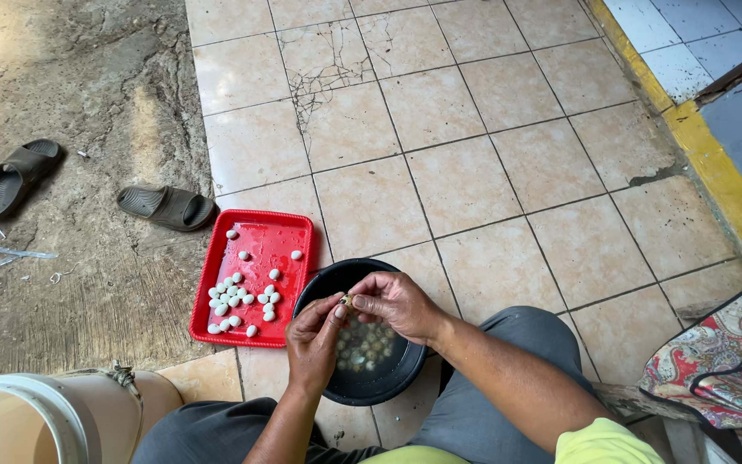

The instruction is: The person sits on the floor peeling small round items one at a time by hand over a black bowl of water, removing the outer skin or shell and placing the peeled white pieces onto a red tray beside them. Occasionally they reach into the water bowl to retrieve or rinse items before continuing to peel.

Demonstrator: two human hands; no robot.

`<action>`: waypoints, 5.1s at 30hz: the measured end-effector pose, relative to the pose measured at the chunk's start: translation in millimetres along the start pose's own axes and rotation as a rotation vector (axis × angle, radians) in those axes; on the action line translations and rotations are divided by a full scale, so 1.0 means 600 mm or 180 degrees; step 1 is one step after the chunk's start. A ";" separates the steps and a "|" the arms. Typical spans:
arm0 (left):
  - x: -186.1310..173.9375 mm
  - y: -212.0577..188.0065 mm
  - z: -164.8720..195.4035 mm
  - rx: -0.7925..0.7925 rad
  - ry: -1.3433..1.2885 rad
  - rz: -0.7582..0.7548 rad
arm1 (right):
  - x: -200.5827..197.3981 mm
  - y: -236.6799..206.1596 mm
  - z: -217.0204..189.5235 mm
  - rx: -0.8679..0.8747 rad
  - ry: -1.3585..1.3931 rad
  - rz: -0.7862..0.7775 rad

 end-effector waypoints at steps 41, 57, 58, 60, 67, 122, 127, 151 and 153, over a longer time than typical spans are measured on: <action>0.003 -0.004 -0.023 -0.0331 -0.2023 -0.0274 | 0.123 -0.037 -0.124 -0.1309 -0.4362 -0.0246; 0.023 -0.022 -0.007 -0.0220 -0.0425 -0.0499 | 0.128 -0.043 -0.141 -0.1392 -0.4175 0.0324; 0.023 -0.022 -0.005 -0.0225 -0.0331 -0.0502 | 0.125 -0.041 -0.137 -0.1277 -0.4170 0.0292; 0.025 -0.021 -0.008 -0.0333 -0.0575 -0.0540 | 0.118 -0.037 -0.130 -0.1063 -0.4114 0.0291; 0.028 -0.019 -0.015 -0.0485 -0.0901 -0.0633 | 0.089 -0.031 -0.114 -0.0604 -0.3855 0.0477; 0.031 -0.025 -0.030 -0.0946 -0.1128 -0.0775 | 0.066 -0.027 -0.100 -0.0189 -0.3080 0.0454; 0.021 -0.020 -0.033 -0.0829 -0.1308 -0.0587 | 0.064 -0.026 -0.107 -0.0276 -0.3538 0.0554; 0.046 -0.041 0.069 0.0568 0.0759 -0.0178 | 0.097 -0.044 -0.132 -0.1093 -0.4014 0.0431; 0.049 -0.041 0.069 0.0568 0.0694 -0.0160 | 0.095 -0.045 -0.131 -0.1058 -0.4036 0.0474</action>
Point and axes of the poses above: each hand's wrist, its own y-axis towards the middle knuckle, its own x-axis out of the palm, z = x × y, the point moved 9 cm from there along y, towards the middle knuckle, and after that the axes turned 9 degrees about -z, right-handed, at the moved point
